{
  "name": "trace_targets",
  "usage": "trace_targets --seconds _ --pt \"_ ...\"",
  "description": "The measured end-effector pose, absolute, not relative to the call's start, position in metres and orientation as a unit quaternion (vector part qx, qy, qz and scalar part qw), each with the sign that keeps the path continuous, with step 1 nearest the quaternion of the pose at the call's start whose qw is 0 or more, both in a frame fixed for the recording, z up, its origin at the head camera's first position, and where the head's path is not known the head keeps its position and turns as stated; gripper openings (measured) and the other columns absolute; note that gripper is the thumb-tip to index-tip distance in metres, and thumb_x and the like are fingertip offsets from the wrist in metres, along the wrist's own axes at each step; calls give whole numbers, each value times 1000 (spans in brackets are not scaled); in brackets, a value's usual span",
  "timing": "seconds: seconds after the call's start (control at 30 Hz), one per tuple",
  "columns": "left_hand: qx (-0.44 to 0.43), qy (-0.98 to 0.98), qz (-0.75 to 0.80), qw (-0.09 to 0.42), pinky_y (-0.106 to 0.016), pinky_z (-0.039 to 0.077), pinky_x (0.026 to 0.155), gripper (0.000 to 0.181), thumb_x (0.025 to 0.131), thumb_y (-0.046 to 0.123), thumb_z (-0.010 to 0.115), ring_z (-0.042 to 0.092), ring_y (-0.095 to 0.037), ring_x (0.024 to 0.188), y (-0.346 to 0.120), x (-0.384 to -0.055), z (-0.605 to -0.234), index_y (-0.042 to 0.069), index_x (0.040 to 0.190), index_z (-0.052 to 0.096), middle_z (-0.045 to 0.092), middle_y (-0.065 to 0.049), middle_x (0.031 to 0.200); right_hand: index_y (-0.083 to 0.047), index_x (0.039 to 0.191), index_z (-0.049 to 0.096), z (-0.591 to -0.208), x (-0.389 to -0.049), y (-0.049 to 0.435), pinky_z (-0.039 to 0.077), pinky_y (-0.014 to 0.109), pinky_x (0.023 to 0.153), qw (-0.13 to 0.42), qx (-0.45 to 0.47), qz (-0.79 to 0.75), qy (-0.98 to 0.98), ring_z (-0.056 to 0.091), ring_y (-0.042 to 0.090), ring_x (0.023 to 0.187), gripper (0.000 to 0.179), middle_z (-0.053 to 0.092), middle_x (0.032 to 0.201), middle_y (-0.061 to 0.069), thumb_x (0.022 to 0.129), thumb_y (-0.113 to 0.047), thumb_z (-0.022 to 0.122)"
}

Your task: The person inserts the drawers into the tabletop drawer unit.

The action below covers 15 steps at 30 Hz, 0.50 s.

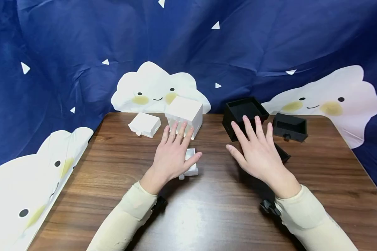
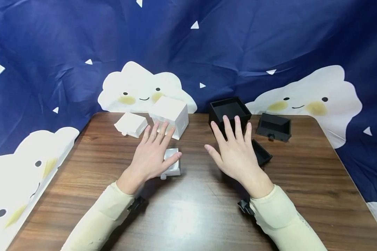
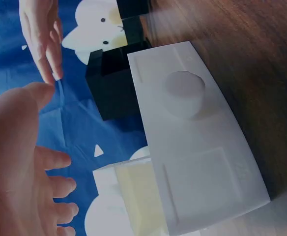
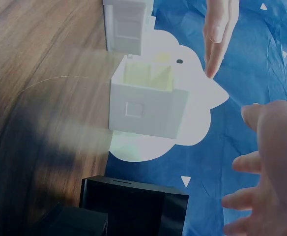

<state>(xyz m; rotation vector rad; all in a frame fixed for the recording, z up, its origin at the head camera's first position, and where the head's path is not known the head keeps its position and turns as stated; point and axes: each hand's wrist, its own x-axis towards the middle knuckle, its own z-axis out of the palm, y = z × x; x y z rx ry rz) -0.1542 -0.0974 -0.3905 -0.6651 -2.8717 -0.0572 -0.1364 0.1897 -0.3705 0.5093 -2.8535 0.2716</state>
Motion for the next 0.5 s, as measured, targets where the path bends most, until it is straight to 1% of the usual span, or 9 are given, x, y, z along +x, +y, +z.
trace_targets --seconds 0.2,0.27,0.33,0.4,0.47,0.5 --pt "-241 -965 -34 98 -54 8 139 84 107 67 45 20 -39 168 -99 -154 -389 14 171 32 23 -14 180 -9 166 41 -366 -137 192 8 77 129 136 189 118 -965 24 56 161 69 36 171 28 111 -45 58" --pt "-243 -964 -36 104 -54 10 138 83 107 66 47 23 -39 167 -102 -154 -388 13 170 34 26 -14 179 -8 164 44 -365 -138 191 13 73 131 144 193 142 -960 27 54 161 66 39 170 27 110 -43 60" --pt "-244 -962 -43 112 -54 14 138 80 107 63 50 28 -39 166 -106 -153 -386 12 168 38 31 -15 177 -7 162 48 -365 -139 189 22 68 131 163 196 171 -952 33 51 159 63 42 169 25 110 -39 62" --pt "-245 -960 -56 123 -54 19 137 77 107 60 53 34 -39 163 -109 -152 -386 10 165 42 36 -15 175 -6 158 53 -366 -141 187 34 64 128 192 198 202 -940 42 47 156 59 48 166 22 108 -34 65" --pt "-248 -956 -76 136 -53 27 135 73 106 56 56 41 -38 159 -112 -152 -385 9 162 47 44 -15 171 -5 154 57 -368 -143 185 47 62 117 225 200 228 -926 54 43 148 54 56 161 19 106 -29 68" --pt "-250 -954 -86 141 -52 30 133 71 106 54 58 45 -38 157 -114 -151 -385 9 160 49 48 -14 168 -5 152 59 -369 -145 184 53 63 109 242 200 238 -919 63 41 138 52 62 154 19 105 -27 69"
